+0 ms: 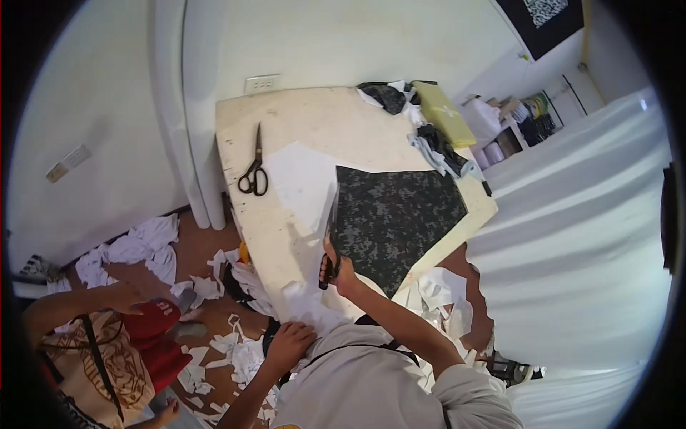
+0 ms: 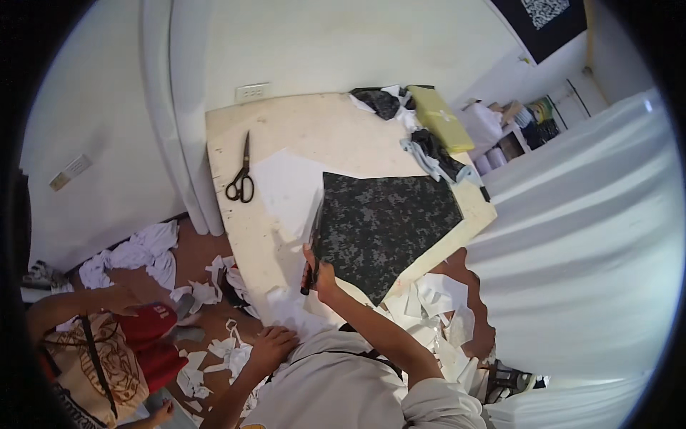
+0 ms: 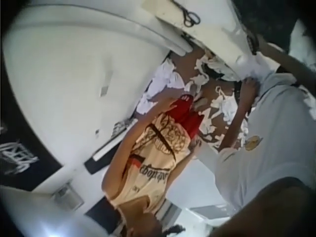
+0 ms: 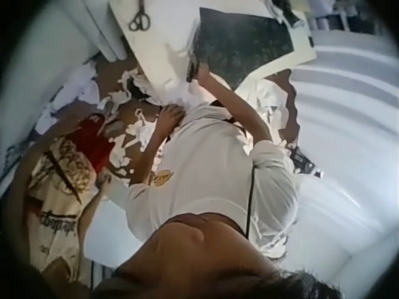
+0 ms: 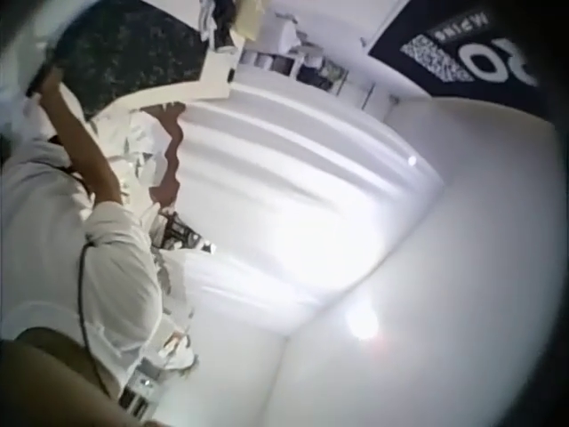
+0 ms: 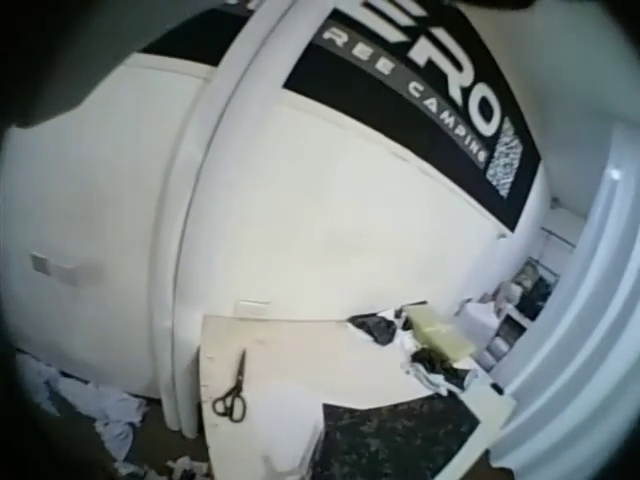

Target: Cutting a piece of camouflage fabric into a specific pattern using scissors on a workbench.

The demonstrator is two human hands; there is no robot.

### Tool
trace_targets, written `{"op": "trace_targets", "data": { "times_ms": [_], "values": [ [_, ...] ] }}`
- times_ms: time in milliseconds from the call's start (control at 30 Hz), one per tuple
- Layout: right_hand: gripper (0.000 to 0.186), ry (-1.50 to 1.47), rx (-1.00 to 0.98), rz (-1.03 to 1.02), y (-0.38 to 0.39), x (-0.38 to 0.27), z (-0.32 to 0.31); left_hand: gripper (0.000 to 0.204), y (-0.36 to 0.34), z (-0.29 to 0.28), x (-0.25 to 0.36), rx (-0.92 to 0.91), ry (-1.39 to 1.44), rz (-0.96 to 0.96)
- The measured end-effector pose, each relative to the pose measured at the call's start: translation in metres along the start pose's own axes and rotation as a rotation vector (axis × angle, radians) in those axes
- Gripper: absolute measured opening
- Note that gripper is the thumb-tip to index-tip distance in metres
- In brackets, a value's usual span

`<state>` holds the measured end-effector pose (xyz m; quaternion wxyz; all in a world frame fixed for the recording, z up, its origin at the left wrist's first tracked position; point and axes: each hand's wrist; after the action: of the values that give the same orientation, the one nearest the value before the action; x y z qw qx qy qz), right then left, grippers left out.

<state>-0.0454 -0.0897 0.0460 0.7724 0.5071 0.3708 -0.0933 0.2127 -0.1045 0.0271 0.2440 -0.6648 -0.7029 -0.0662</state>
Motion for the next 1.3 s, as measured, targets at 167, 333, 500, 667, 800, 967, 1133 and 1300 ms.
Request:
{"op": "trace_targets", "data": {
  "times_ms": [167, 333, 500, 667, 800, 967, 1133, 1300],
  "values": [
    [0.056, -0.037, 0.048, -0.021, 0.0, -0.019, 0.008, 0.027, -0.001, -0.007, 0.001, 0.004, -0.028, -0.001],
    [0.053, 0.116, -0.045, -0.107, -0.007, -0.023, -0.002, 0.029, -0.002, -0.007, 0.001, -0.022, -0.002, -0.007],
    [0.053, 0.144, 0.047, -0.044, -0.012, -0.032, -0.013, 0.028, -0.002, -0.007, 0.005, -0.017, 0.006, -0.024],
    [0.055, 0.161, 0.041, -0.046, -0.019, -0.048, -0.018, 0.025, -0.003, -0.009, 0.009, 0.011, -0.002, -0.035],
    [0.056, 0.178, 0.038, -0.093, -0.019, -0.055, -0.022, 0.025, -0.005, -0.009, 0.012, 0.022, 0.011, -0.05],
    [0.055, 0.151, 0.004, -0.01, -0.029, -0.067, -0.019, 0.025, 0.0, 0.0, 0.016, 0.038, -0.009, -0.064],
    [0.053, 0.138, 0.009, -0.046, -0.038, -0.072, -0.017, 0.029, 0.004, 0.01, 0.015, 0.024, -0.021, -0.098],
    [0.054, 0.127, -0.024, -0.06, -0.051, -0.081, -0.008, 0.031, 0.001, 0.012, 0.022, 0.002, -0.052, -0.117]
  ]
}}
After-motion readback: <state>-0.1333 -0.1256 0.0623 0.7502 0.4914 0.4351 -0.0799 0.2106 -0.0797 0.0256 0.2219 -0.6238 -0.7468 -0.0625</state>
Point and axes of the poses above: each hand's wrist, its own y-axis away from the middle knuckle, its own z-axis out of the palm, x = y × z, and after that the axes turned 10 degrees about -y, right-handed
